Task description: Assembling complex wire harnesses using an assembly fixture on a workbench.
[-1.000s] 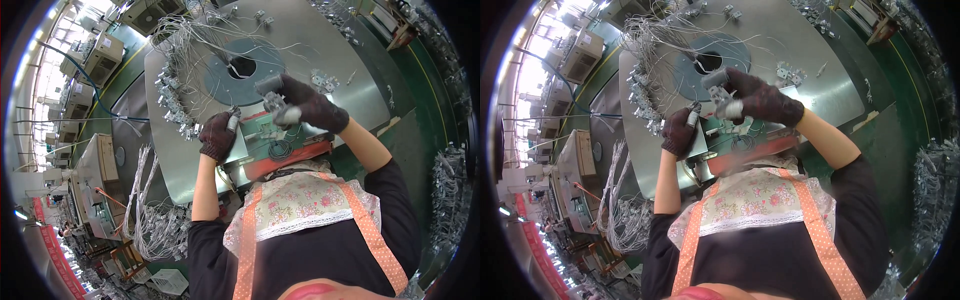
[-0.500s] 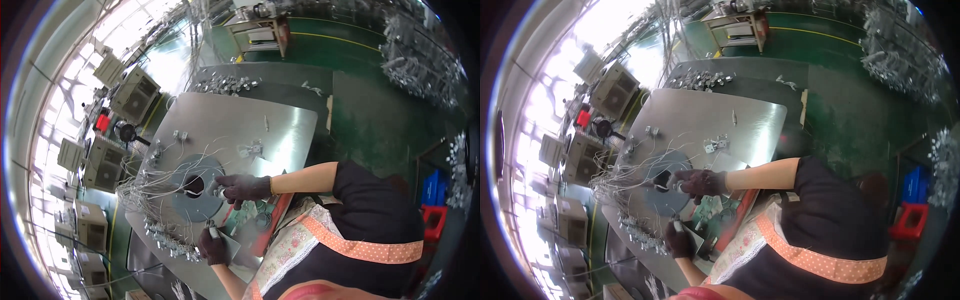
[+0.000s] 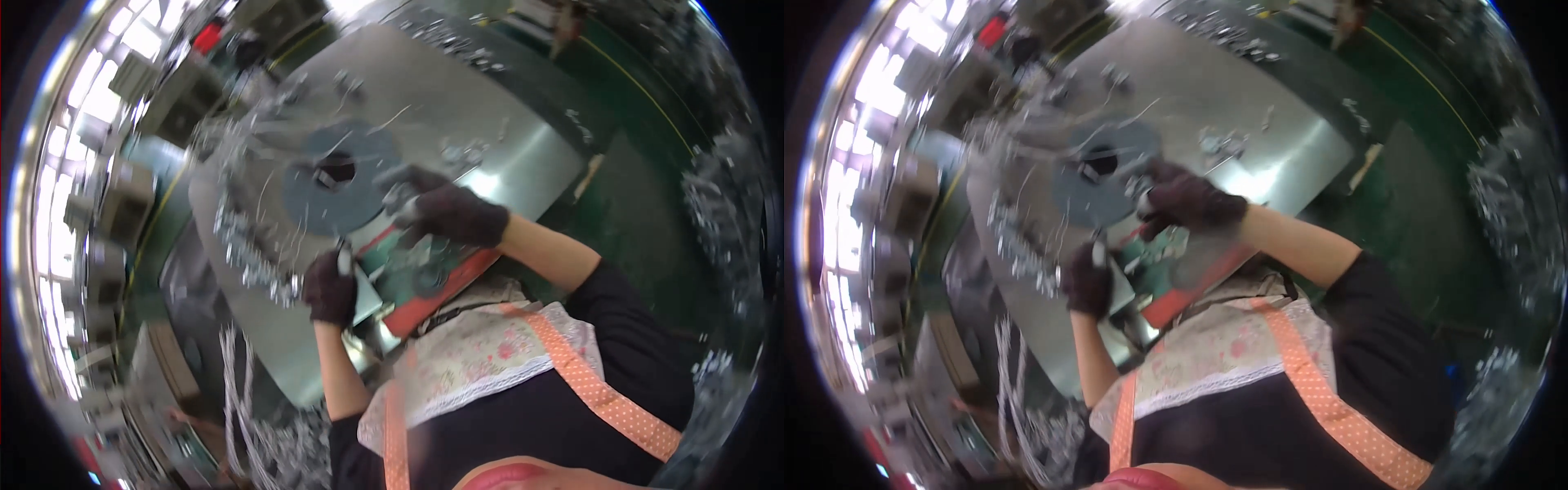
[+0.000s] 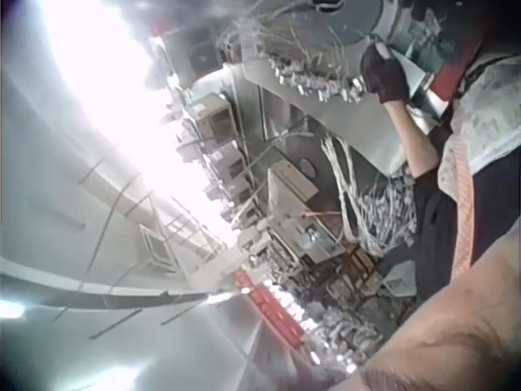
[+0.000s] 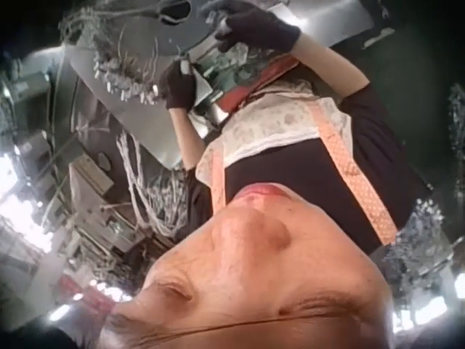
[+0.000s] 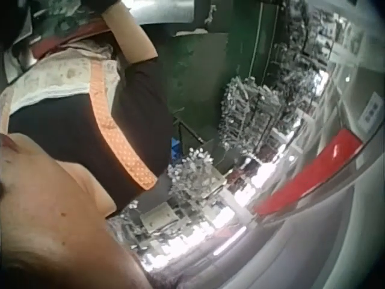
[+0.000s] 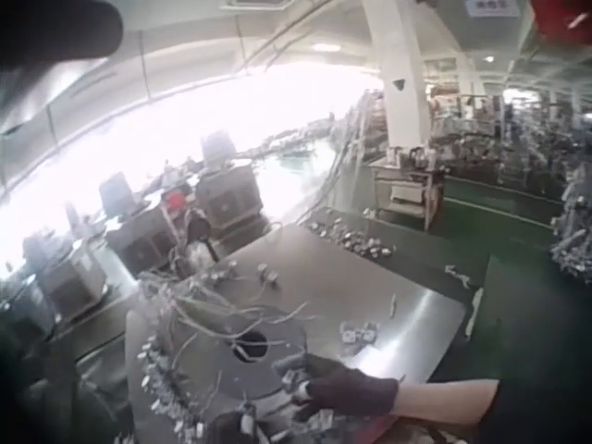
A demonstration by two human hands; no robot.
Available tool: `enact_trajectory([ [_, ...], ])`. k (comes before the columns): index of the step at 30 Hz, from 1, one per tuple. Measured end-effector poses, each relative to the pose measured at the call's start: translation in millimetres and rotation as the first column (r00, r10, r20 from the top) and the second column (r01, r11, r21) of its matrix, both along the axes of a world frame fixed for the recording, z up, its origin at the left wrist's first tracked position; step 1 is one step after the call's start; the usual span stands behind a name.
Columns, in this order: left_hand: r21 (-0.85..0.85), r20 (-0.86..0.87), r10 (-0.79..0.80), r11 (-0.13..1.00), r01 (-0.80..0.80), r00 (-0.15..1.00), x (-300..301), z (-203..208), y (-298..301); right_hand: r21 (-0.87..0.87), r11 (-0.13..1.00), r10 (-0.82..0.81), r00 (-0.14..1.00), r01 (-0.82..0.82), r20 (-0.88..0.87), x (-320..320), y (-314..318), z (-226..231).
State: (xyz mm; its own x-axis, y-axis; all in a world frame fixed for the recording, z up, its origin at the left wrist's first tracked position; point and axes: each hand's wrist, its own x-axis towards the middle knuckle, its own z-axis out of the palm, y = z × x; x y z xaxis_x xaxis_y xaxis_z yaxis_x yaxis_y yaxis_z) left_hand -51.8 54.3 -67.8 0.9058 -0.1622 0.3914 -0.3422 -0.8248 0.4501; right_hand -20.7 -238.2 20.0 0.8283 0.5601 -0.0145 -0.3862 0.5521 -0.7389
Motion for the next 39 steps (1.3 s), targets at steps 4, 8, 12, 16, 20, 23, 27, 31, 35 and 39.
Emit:
enact_trajectory([
  [4,-0.015,-0.078,0.023,1.0,-0.024,0.997,5.9,13.5,-2.0,-0.039,0.999,0.036,0.999,-0.036,-0.023,-6.3,3.4,20.0],
  [8,0.077,-0.201,0.115,0.992,-0.101,0.973,2.5,24.7,-7.2,0.01,0.988,0.155,0.987,-0.155,-0.036,-10.5,9.2,34.9],
  [12,0.097,-0.164,0.107,0.991,-0.092,0.981,1.8,23.9,-7.1,0.122,0.975,0.183,0.983,-0.184,0.023,-12.2,12.2,27.4],
  [16,0.117,-0.2,0.113,0.989,-0.091,0.973,1.9,23.5,-7.6,0.034,0.987,0.156,0.988,-0.156,-0.006,-10.3,11.0,17.4],
  [20,0.121,-0.206,0.118,0.988,-0.094,0.972,2.2,21.5,-6.2,-0.023,0.994,0.107,0.994,-0.106,0.013,-13.4,14.2,21.5],
  [23,0.143,-0.183,0.123,0.985,-0.098,0.975,2.6,21.2,-6.2,-0.138,0.99,0.023,0.998,-0.015,0.061,-13.4,16.6,18.7],
  [27,0.118,-0.198,0.128,0.987,-0.106,0.972,1.6,24.4,-10.1,-0.192,0.979,-0.056,0.996,0.068,0.068,-12.0,18.9,9.0],
  [31,0.158,-0.194,0.141,0.981,-0.111,0.971,3.2,22.4,-8.4,-0.173,0.983,-0.053,0.997,0.063,0.062,-12.3,17.4,5.0],
  [35,0.162,-0.217,0.15,0.98,-0.116,0.965,4.1,19.6,-6.7,-0.06,0.998,0.032,0.999,-0.031,0.021,-14.9,14.9,16.1],
  [39,0.169,-0.209,0.144,0.98,-0.109,0.967,4.5,15.9,-5.2,0.075,0.987,0.149,0.986,-0.143,-0.073,-16.9,9.5,29.1],
])
